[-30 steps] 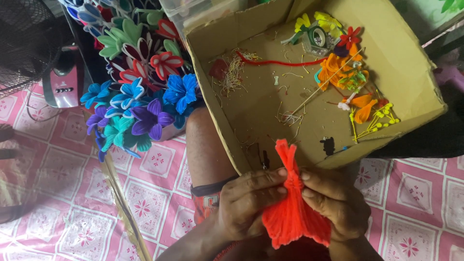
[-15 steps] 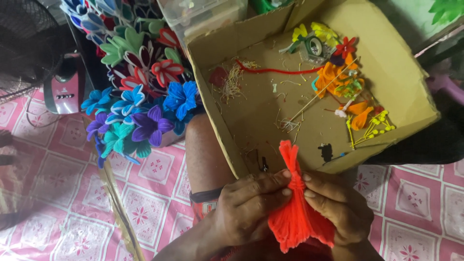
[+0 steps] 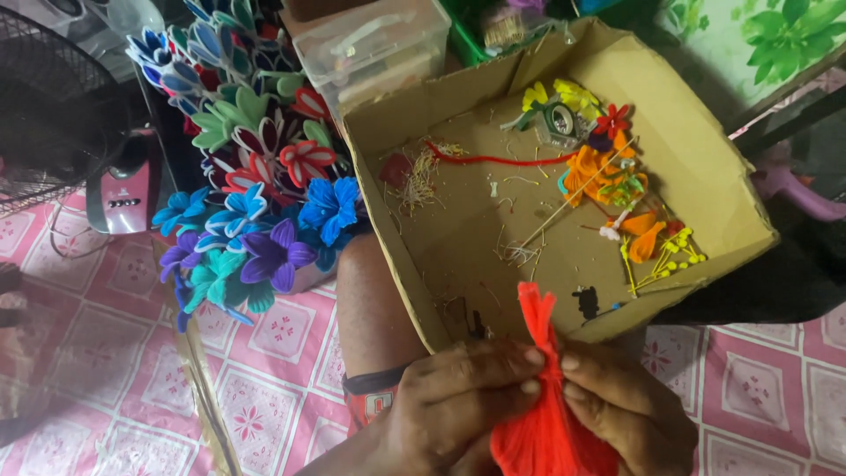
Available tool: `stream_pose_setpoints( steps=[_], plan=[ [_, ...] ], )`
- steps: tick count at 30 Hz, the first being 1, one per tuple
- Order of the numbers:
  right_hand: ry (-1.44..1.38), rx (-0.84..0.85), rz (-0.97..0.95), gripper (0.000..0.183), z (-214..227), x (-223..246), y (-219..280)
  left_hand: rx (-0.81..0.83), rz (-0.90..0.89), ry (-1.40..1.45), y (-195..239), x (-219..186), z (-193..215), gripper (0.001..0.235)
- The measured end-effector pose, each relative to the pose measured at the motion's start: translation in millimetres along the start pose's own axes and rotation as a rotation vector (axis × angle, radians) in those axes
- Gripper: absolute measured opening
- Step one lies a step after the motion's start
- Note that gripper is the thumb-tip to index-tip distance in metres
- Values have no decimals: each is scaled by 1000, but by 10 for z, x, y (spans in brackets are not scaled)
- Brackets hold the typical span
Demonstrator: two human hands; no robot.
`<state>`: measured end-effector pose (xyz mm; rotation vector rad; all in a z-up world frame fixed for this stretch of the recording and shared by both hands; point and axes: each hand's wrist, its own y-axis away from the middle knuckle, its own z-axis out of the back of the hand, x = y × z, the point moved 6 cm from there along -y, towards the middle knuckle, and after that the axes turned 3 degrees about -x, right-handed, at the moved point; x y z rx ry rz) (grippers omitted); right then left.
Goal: The person assembles a red artificial flower by hand, shaping the petals and using a hot glue gun to attach them to a wooden stick. The person then wraps the base of the flower with a red pipe cleaner to secure it to the stick.
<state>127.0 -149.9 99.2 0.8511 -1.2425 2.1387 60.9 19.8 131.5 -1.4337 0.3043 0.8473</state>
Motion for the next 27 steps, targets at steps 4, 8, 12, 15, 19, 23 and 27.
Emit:
stream_pose_setpoints(
  steps=[4,8,12,15,19,23,27],
  plan=[
    [-255,-24,-571,40,50,-326,163,71,9,34,83,28,4,35],
    [-273,176,-395,37,83,-452,151,-7,35,1,38,-21,-19,28],
    [-489,322,-712,49,42,-749,348,-75,69,-30,32,-44,-25,12],
    [-291,131,-420,38,42,-471,219,-58,48,1,30,-28,-23,18],
    [91,-242,64,6,-42,59,-34,50,27,9,157,103,-47,40],
    [175,54,114,25,-122,-610,-11,-50,225,-95,231,471,-31,29],
    [194,35,171,20,-467,-919,-690,-117,590,-131,36,954,-17,25]
  ],
)
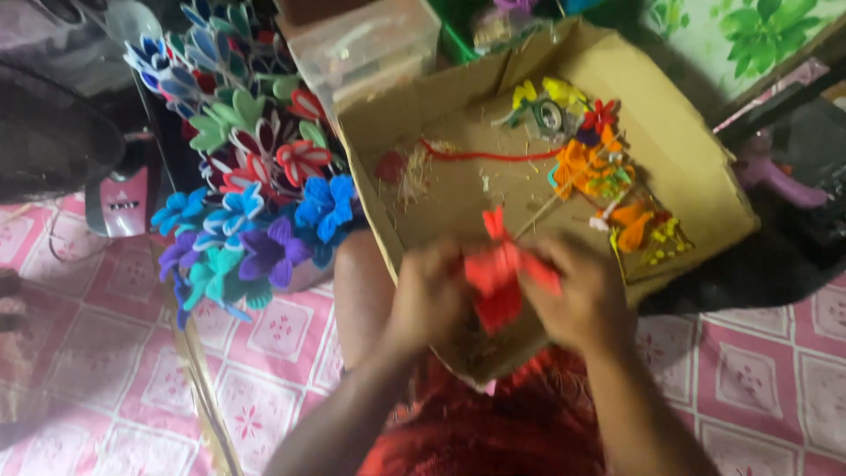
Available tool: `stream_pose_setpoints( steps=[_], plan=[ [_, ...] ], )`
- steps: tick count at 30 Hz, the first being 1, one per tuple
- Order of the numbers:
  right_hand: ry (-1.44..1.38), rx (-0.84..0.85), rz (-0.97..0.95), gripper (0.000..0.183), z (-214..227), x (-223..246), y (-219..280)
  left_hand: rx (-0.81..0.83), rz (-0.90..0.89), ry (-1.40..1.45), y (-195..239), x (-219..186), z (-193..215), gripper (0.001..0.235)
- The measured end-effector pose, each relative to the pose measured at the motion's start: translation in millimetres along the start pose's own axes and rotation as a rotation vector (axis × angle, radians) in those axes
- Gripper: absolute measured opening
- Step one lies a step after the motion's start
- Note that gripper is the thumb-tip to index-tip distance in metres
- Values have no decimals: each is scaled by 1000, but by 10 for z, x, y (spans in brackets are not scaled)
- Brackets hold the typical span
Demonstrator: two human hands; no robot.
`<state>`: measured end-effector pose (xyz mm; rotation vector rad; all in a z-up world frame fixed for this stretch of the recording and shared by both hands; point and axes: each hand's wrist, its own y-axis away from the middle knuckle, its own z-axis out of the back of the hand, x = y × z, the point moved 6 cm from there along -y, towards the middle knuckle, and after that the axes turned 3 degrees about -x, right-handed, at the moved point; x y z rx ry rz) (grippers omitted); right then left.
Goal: The person assembles a red artificial flower by hand, shaping the petals and using a hot glue gun to attach them to a wooden stick. The person then wraps the base of the flower with a red pipe cleaner to secure it to the stick.
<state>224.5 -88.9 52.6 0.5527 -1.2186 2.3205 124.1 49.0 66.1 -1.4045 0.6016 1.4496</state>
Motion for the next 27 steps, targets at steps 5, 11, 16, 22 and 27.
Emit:
stream_pose_setpoints(
  steps=[5,11,16,22,27],
  plan=[
    [-13,109,-241,10,-253,-491,-161,-55,405,70,-405,669,-58,20],
    [-19,96,-337,9,-298,-540,-122,-117,390,-6,-393,869,-59,18],
    [-92,-100,105,27,249,243,24,-145,-150,-83,-28,-136,150,24],
    [-113,-280,169,16,625,1089,266,19,-726,-6,469,-914,184,37],
    [-118,-357,65,9,657,1269,181,-4,-684,86,476,-951,171,34]
  ],
)
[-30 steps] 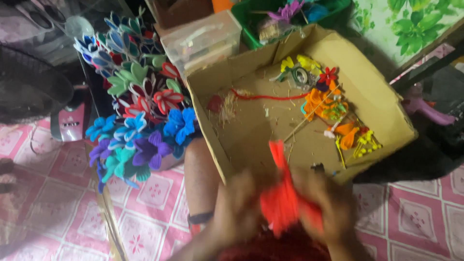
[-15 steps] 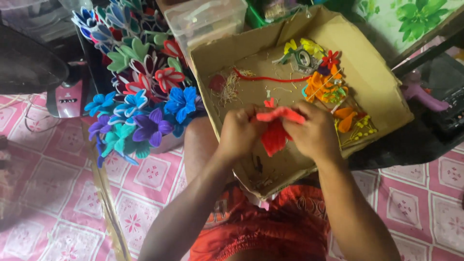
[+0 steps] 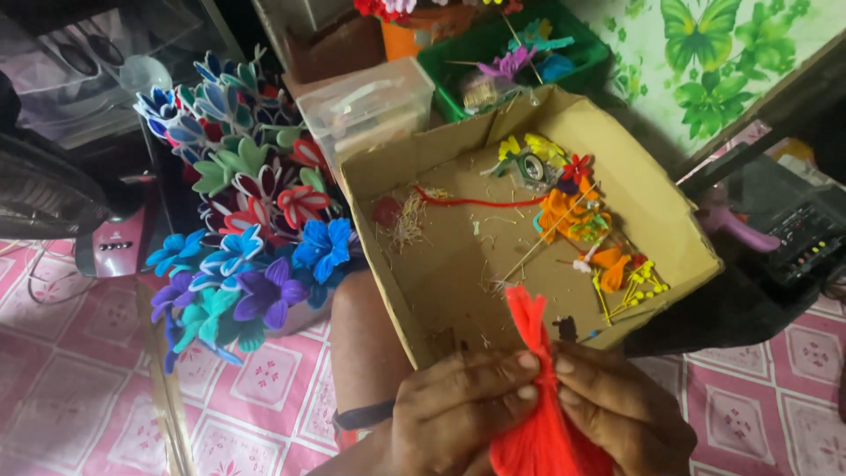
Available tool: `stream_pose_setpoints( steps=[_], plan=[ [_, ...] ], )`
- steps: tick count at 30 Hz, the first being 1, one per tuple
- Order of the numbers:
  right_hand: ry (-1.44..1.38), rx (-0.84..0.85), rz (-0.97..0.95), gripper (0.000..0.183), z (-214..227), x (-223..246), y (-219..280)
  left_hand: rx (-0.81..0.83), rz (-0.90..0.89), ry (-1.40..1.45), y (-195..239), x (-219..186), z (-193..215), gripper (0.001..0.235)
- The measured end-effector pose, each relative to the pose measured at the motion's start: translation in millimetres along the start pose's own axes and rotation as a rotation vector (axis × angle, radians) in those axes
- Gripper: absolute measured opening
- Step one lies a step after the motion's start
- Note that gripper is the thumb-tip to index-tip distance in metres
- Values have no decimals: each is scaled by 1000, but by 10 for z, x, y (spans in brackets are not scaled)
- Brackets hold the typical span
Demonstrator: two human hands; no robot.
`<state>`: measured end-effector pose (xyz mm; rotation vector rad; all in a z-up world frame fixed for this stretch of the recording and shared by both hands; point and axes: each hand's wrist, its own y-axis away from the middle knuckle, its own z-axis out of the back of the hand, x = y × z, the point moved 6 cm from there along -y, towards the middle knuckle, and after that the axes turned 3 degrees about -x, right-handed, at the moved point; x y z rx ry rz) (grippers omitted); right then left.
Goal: The person assembles a red artificial flower by hand, shaping the petals and using a hot glue gun to attach them to a wooden stick. The person then wraps the base of the flower with a red pipe cleaner to secure it to the stick.
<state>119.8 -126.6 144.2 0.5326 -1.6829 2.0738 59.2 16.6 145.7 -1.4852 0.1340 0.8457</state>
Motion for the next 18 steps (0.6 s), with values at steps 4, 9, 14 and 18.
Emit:
stream_pose_setpoints(
  steps=[4,9,14,18],
  plan=[
    [10,-57,-4,4,-23,-64,40,-34,6,-4,-14,36,2,33],
    [16,10,-23,9,-41,-154,102,30,47,7,59,157,-18,36],
    [-11,272,114,27,-106,-934,484,56,103,-99,455,699,-66,45],
    [-4,322,18,17,-402,-1043,594,-142,362,33,740,1020,-85,22]
  ],
)
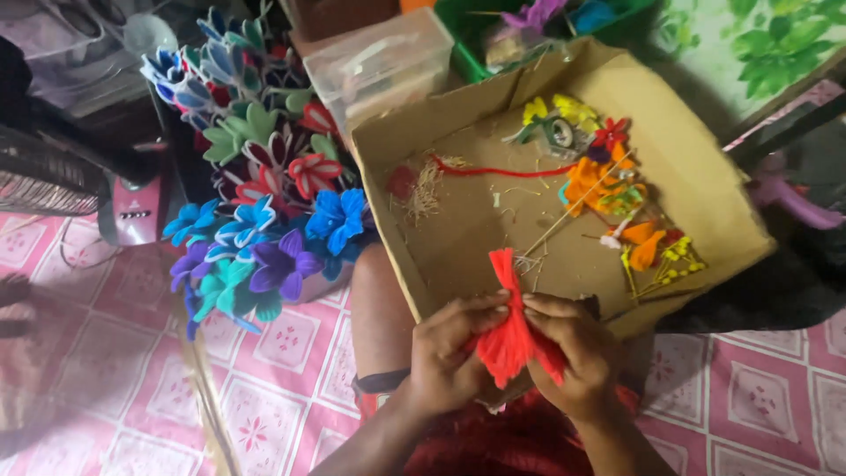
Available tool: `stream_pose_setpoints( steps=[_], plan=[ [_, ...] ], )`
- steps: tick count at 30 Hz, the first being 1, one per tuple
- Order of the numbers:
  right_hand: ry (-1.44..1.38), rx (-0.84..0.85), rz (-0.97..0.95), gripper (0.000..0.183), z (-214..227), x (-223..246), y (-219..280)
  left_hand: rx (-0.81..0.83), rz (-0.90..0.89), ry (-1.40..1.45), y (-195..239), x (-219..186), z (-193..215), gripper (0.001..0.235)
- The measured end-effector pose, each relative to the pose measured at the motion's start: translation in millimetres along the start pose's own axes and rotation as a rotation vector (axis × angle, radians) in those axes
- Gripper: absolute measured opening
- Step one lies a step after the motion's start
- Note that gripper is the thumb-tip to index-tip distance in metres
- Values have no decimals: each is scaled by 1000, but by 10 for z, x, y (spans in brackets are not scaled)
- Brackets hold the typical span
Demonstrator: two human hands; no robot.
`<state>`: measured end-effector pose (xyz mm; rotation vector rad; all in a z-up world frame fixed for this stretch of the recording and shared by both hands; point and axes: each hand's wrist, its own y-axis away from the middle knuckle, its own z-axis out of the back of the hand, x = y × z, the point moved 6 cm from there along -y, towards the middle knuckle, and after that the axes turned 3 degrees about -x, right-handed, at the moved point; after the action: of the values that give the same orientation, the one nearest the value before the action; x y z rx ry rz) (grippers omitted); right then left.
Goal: The person assembles a red artificial flower by hand, shaping the petals and using a hot glue gun to attach them to a wooden stick. The person then wraps the base of the flower with a red pipe cleaner to secure it to the stick.
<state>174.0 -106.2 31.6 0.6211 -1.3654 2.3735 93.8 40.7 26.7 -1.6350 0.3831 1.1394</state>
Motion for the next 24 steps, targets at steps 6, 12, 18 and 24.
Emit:
stream_pose_setpoints(
  steps=[6,12,18,24],
  plan=[
    [20,53,-103,20,-131,-44,-88,-35,153,-32,44,230,54,19],
    [-2,75,-155,17,-203,-124,-103,-89,235,-25,55,315,65,18],
    [-6,66,-218,15,-212,-139,-91,-87,285,-22,53,345,51,19],
    [30,71,-219,19,-201,-173,-17,-85,258,-23,55,331,43,16]
  ],
)
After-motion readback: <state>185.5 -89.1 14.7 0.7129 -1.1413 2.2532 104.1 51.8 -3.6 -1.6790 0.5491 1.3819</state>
